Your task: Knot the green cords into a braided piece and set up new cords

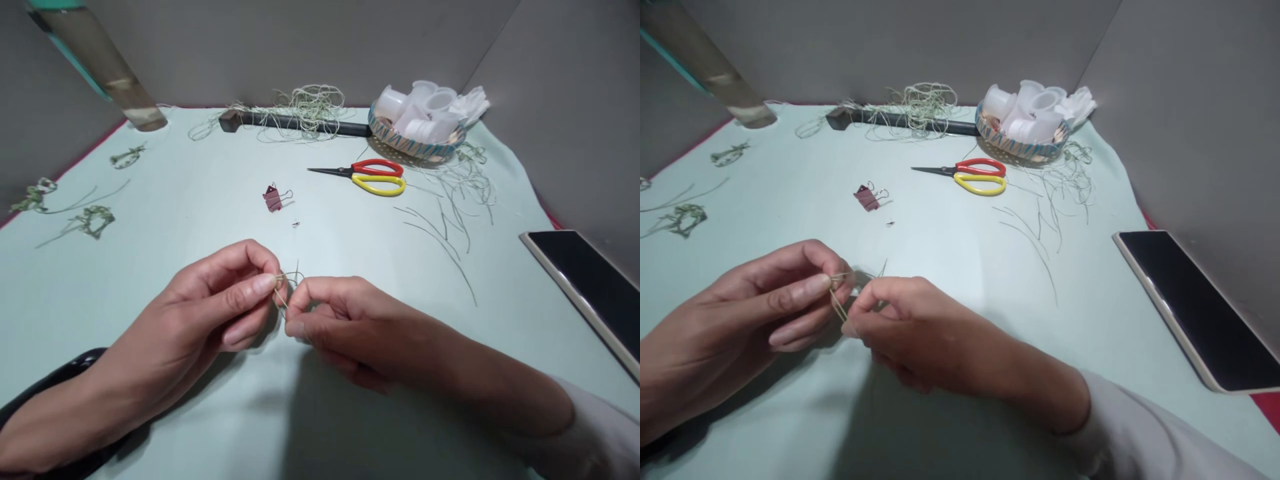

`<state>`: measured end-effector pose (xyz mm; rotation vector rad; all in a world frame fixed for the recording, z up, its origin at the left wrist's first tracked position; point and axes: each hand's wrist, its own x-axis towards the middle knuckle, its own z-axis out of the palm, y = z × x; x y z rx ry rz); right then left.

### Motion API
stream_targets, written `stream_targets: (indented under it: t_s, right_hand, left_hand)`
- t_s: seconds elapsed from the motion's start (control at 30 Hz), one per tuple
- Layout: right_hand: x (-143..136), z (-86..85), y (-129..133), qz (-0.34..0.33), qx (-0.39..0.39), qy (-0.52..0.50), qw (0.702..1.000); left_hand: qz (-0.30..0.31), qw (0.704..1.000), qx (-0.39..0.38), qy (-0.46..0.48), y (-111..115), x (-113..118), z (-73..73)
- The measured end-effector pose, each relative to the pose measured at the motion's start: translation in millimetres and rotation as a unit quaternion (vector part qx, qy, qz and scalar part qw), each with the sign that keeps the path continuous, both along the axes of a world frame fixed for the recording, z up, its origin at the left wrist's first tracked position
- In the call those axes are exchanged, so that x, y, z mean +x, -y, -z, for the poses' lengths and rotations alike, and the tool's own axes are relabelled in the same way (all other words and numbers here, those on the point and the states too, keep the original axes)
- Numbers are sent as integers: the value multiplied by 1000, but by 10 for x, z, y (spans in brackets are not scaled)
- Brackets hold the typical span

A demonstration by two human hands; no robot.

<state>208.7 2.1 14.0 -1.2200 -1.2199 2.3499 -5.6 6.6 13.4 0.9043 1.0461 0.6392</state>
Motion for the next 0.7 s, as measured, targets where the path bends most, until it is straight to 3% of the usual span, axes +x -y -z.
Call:
stream_targets:
  t_s: [0.3, 0.53, 0.7]
  right_hand:
    - [10, 60, -15, 75, 28, -10, 997]
    - [54, 91, -6, 230, 152, -97, 956]
    - [76, 135, -82, 207, 221, -27, 953]
  left_hand:
    - [-20, 999, -9, 41, 3, 47, -9]
    - [-27, 999, -14, -10, 2, 35, -31]
    - [-43, 998, -17, -38, -44, 47, -56]
